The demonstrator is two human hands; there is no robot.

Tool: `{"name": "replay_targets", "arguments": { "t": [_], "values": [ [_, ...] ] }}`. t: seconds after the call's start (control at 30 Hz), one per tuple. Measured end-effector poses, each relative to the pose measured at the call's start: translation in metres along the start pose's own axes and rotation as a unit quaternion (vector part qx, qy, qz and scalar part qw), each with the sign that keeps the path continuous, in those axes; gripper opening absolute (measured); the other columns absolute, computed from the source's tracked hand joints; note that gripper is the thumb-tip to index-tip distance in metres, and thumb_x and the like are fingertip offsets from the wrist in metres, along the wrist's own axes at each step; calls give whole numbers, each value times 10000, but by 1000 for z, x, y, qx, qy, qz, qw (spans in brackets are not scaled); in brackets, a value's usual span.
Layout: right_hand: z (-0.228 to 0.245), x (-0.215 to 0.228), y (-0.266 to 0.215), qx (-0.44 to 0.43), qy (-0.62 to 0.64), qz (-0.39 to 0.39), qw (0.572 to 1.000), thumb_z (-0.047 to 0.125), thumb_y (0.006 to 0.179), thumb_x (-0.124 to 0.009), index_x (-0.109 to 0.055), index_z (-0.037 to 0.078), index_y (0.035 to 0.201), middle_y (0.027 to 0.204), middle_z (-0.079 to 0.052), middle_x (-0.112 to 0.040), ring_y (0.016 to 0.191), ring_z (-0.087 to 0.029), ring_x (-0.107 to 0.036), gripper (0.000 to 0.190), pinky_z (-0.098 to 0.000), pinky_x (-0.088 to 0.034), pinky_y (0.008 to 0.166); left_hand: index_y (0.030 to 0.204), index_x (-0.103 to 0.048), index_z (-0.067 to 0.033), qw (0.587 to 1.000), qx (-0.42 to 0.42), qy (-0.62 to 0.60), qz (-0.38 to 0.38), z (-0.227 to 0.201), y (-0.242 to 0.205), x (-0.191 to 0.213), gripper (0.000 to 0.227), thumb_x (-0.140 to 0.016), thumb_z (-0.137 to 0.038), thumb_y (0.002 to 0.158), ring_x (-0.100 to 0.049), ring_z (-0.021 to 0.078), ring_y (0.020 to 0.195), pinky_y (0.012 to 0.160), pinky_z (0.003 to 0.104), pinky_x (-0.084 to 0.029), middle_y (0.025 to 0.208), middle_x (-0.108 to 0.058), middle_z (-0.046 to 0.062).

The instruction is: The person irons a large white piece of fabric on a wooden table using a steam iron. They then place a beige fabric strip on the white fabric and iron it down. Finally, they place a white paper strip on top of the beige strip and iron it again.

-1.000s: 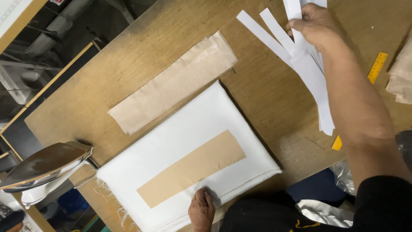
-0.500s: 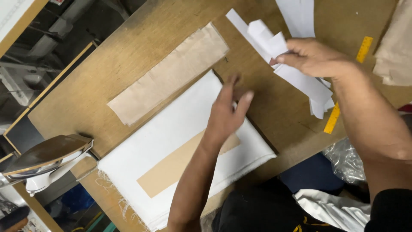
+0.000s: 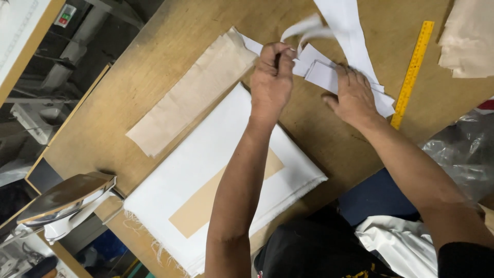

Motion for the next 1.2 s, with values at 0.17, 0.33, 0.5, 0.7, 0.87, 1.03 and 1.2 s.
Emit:
{"name": "replay_targets", "arguments": {
  "t": [0.17,0.33,0.5,0.7,0.87,1.03,1.2],
  "values": [
    [-15,-17,-2,42,-117,-73,989,306,959,-737,-497,-24,1510,1150,-208,-654,1122,-369,-655,686,-429,-547,905,1220,-653,-142,985,32,168,-6,32,-2,15,257,-531,-273,1036,-758,277,1060,925,428,-614,1090,-780,95],
    [-32,-7,18,-31,43,-17,998,216,1068,-517,-495,-44,1484,1189,-335,-674,1087,-496,-673,491,-574,-555,895,1279,-601,-82,968,88,221,77,67,-12,9,317,-444,-263,1070,-734,412,1029,844,523,-581,1085,-740,224],
    [-66,5,29,-214,132,42,967,424,1133,-363,-535,127,1412,1185,-295,-691,1152,-469,-643,443,-582,-511,949,1284,-591,-107,922,86,339,166,78,-22,-17,321,-419,-285,1080,-758,371,988,802,464,-594,1032,-742,182],
    [-89,3,35,-203,44,2,978,398,1169,-413,-660,108,1356,1031,-257,-743,984,-451,-720,425,-551,-581,770,1254,-563,-127,876,50,427,218,99,-27,-35,298,-423,-318,1074,-757,362,990,824,457,-622,1005,-729,160],
    [-71,0,31,-39,-202,-228,952,290,1049,-775,-675,37,1115,944,-114,-600,946,-283,-640,280,-382,-512,774,1204,-566,-105,869,56,439,223,82,-29,-42,302,-402,-320,1070,-757,374,993,817,465,-627,984,-733,182],
    [-25,-22,33,-12,-81,-57,995,411,941,-747,-735,66,1123,959,-151,-703,965,-342,-690,390,-461,-532,827,1239,-567,-102,871,48,439,217,85,-28,-46,301,-418,-300,1068,-755,375,1002,825,467,-630,993,-739,183],
    [8,23,23,-63,127,3,990,241,1091,-579,-696,99,1268,1091,-199,-712,1056,-412,-687,255,-523,-543,866,1454,-493,-125,928,148,273,207,82,-32,-40,623,-325,-550,1031,-645,392,1243,1020,514,-554,1281,-671,220]
  ]
}}
Point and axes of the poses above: each hand's wrist, its own y-axis towards the middle knuckle, its own x-axis out of the back of the hand, z = x × y, the point moved 1 cm from there along y, towards the middle knuckle
